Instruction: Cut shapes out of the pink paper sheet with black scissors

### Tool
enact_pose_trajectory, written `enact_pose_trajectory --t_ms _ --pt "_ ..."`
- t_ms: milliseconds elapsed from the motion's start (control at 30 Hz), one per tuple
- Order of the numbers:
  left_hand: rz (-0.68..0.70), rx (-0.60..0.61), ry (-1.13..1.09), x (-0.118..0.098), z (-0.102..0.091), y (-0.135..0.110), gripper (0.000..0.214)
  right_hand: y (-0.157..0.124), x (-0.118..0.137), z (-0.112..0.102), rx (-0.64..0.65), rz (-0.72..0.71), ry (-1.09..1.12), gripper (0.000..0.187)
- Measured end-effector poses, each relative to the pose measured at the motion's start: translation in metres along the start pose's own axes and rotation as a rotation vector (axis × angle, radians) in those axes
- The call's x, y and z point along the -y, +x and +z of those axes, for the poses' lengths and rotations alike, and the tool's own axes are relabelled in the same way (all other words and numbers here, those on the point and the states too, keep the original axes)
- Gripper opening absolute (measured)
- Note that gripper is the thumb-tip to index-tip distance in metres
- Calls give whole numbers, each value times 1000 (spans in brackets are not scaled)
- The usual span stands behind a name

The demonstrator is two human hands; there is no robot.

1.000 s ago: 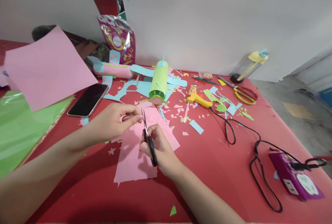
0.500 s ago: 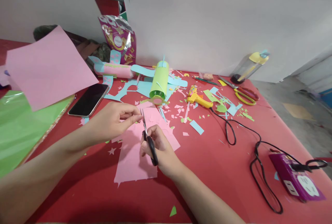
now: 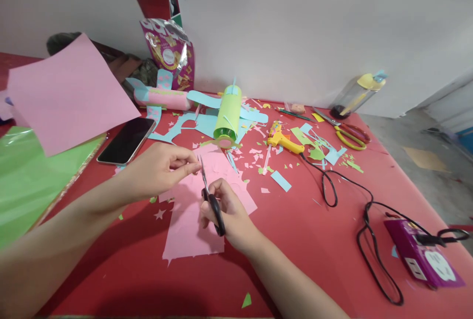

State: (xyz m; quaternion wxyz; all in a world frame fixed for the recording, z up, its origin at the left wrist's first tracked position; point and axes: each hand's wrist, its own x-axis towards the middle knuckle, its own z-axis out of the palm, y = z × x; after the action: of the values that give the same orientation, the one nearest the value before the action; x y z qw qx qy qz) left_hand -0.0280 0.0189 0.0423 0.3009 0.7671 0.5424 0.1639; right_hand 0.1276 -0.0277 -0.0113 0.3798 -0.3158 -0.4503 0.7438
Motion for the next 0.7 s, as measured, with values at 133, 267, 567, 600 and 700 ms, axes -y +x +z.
enact_pose_trajectory --t_ms 133,267,567,600,700 --pt "0 6 9 1 -2 1 24 0 -1 -1 3 7 -6 33" --pt "19 2 4 2 -4 1 24 0 -1 -2 13 15 -21 35" --pt "-6 15 -27 2 -3 2 21 0 -3 -4 14 23 -9 35" --pt "-9 22 -37 3 -3 2 21 1 -4 -4 17 21 1 34" --pt "-16 55 -73 3 -3 2 21 1 -4 -4 26 10 24 33"
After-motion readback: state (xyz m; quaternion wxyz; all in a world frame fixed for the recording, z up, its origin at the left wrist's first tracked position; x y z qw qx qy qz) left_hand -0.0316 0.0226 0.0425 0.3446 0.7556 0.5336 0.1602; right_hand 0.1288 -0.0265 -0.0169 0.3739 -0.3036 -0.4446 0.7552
